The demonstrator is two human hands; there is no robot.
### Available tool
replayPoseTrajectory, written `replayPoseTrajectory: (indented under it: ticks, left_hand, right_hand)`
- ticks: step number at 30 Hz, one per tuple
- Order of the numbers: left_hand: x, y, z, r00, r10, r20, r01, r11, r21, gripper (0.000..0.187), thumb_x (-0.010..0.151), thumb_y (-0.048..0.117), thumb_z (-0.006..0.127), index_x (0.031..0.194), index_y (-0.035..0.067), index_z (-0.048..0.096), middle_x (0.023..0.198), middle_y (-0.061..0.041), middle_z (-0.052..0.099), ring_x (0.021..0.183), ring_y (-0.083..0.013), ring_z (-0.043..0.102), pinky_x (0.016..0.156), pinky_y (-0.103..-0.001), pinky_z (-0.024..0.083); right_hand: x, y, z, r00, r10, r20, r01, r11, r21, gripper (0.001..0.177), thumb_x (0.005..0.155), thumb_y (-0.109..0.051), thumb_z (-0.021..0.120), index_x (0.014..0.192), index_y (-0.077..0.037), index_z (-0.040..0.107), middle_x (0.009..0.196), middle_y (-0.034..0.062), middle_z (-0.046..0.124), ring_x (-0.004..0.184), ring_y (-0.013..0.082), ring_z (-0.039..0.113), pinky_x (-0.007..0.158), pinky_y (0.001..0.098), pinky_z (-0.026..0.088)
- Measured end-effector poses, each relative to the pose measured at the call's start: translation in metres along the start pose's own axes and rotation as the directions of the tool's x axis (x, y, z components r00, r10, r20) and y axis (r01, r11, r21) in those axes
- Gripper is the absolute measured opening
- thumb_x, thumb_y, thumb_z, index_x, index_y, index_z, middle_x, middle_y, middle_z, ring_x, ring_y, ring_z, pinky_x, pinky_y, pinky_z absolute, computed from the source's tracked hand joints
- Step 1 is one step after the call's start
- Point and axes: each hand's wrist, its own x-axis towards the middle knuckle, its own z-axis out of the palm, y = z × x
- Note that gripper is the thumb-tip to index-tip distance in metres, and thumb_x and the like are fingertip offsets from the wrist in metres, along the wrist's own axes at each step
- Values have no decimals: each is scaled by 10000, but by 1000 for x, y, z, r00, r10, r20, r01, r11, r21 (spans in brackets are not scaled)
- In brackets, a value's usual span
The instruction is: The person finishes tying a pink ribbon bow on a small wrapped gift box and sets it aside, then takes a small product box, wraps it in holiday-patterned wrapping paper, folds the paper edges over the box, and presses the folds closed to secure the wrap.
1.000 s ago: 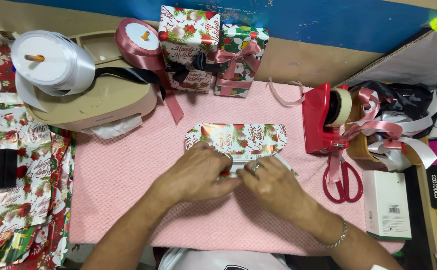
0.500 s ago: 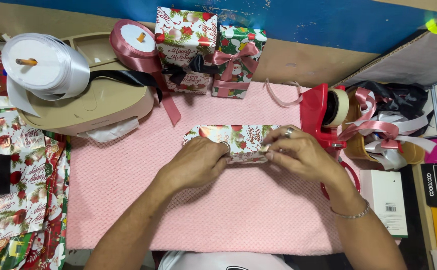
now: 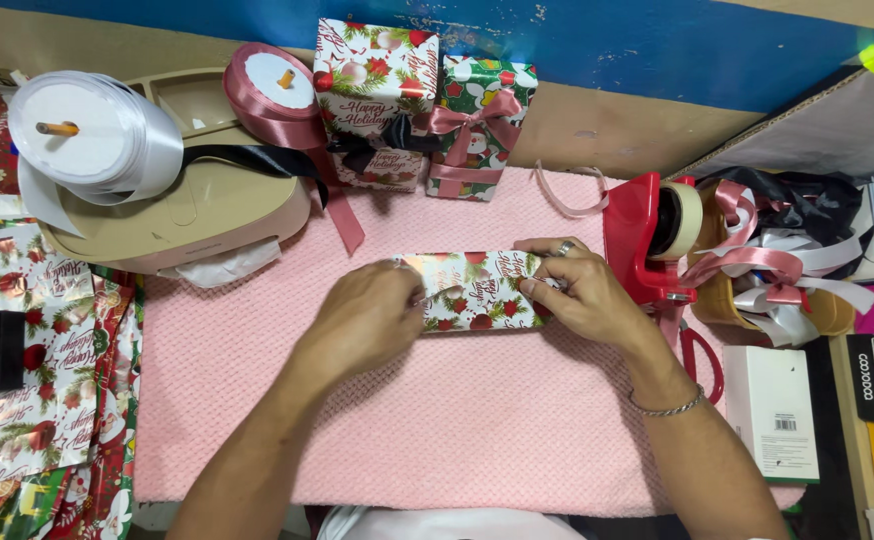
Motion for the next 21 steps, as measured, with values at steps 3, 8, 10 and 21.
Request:
replayPoseTrajectory:
  ticks: [3,8,10,21]
  left_hand:
    - [-15,-18,1,972,138,-192,-134,990,34,189,900,152,664,934,-9,756,768,-146,675,684,-221,600,688,-451,479]
    - [-7,-37,22,958,-197,-207,71,866,-494,240,939,212,641,1028,1,713,698,-82,693,539,-150,561,502,-343,447]
    - [2,-43,32,926,-212,-312,-12,810,-586,259,937,225,661,984,-26,707,688,-75,683,539,-125,547,494,-317,445]
    - [14,-46,30,827,17,-562,-179,956,-234,362,891,314,714,979,-36,691,939,-213,692,833,-306,686,765,-452,540]
  right_hand:
    - [-1,3,1,1000,-6,-7,6,1000,29,204,897,-199,727,814,-13,732,1330,133,689,1154,293,643,956,417,516]
    - [0,3,2,1000,24,-5,-24,1000,15,210,896,-199,730,813,-6,735,1292,132,699,1136,286,644,961,410,515]
    - [1,2,1,1000,26,-2,-26,1000,16,204,894,-194,728,822,-4,738,1285,126,703,1125,280,650,959,405,515]
    - [0,-1,5,997,72,-30,-72,997,1,200,875,-192,740,825,2,740,1274,108,716,1086,273,655,899,398,529]
